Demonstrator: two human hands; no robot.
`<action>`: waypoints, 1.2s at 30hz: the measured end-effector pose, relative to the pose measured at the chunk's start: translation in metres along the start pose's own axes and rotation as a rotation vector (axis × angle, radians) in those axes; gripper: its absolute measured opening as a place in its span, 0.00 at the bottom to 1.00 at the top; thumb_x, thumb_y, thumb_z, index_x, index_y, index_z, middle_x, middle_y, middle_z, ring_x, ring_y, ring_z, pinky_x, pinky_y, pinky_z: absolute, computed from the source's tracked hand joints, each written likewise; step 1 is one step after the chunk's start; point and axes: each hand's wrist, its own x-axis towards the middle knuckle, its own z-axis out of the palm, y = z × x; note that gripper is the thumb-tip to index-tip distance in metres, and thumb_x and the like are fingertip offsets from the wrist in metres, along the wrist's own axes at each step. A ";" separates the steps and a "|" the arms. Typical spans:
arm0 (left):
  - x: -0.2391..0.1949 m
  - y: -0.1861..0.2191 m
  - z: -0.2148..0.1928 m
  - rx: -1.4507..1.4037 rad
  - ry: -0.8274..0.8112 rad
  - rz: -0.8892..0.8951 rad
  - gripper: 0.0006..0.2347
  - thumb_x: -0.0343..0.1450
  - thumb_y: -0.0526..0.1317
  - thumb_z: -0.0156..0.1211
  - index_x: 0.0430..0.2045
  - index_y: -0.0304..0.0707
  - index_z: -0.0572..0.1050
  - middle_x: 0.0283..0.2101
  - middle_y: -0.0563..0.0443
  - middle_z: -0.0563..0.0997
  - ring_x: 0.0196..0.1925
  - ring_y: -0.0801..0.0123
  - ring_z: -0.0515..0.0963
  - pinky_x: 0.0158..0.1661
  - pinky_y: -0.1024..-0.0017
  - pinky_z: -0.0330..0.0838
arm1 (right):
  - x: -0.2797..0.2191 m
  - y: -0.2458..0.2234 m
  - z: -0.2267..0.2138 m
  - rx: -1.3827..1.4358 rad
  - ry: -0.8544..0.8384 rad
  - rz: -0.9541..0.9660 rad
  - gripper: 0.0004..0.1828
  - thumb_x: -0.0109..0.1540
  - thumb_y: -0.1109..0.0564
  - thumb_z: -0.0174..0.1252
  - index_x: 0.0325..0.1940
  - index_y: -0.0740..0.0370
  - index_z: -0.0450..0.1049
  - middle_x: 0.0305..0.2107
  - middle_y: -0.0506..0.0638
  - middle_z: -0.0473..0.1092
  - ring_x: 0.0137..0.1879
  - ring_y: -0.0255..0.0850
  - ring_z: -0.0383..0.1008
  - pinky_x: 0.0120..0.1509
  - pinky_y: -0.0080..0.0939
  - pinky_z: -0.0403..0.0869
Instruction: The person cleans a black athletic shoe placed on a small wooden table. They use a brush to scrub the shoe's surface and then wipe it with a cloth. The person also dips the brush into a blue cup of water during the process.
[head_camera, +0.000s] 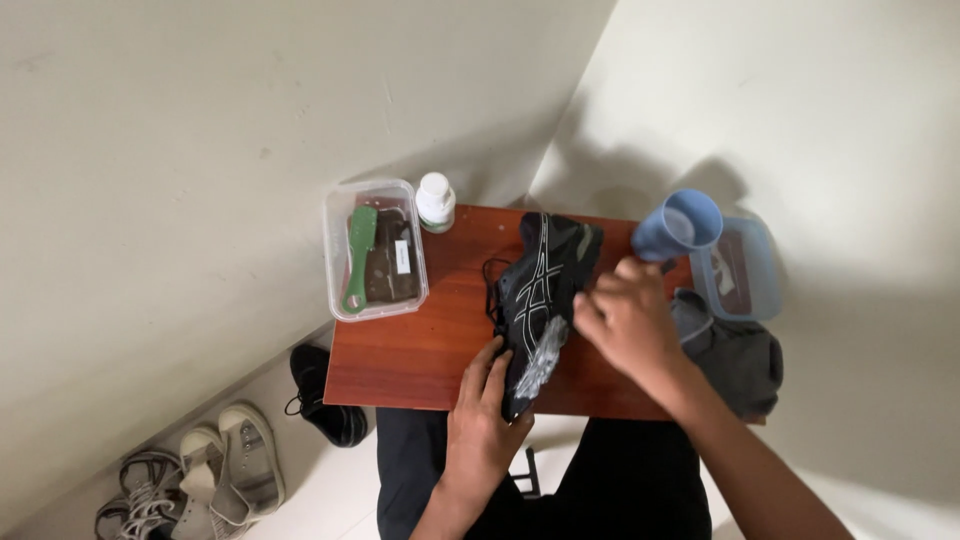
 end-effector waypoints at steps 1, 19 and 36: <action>-0.001 0.001 0.001 0.000 -0.010 -0.001 0.34 0.58 0.31 0.71 0.61 0.35 0.67 0.69 0.45 0.67 0.69 0.51 0.68 0.55 0.58 0.75 | -0.003 0.003 0.001 0.002 -0.004 0.009 0.26 0.65 0.54 0.54 0.12 0.61 0.64 0.12 0.49 0.64 0.29 0.47 0.63 0.39 0.56 0.59; 0.000 0.006 0.001 0.025 -0.045 -0.056 0.32 0.58 0.32 0.72 0.60 0.37 0.67 0.70 0.47 0.66 0.69 0.51 0.67 0.51 0.56 0.78 | -0.017 -0.005 -0.001 -0.064 0.091 -0.004 0.25 0.65 0.50 0.53 0.14 0.61 0.67 0.16 0.47 0.65 0.35 0.48 0.66 0.47 0.54 0.60; -0.006 0.007 0.007 0.102 0.027 0.056 0.34 0.56 0.31 0.67 0.60 0.37 0.66 0.70 0.47 0.67 0.68 0.49 0.70 0.51 0.57 0.79 | 0.003 -0.013 -0.027 -0.253 -0.165 0.031 0.24 0.70 0.48 0.51 0.23 0.57 0.79 0.19 0.43 0.74 0.38 0.42 0.66 0.54 0.46 0.65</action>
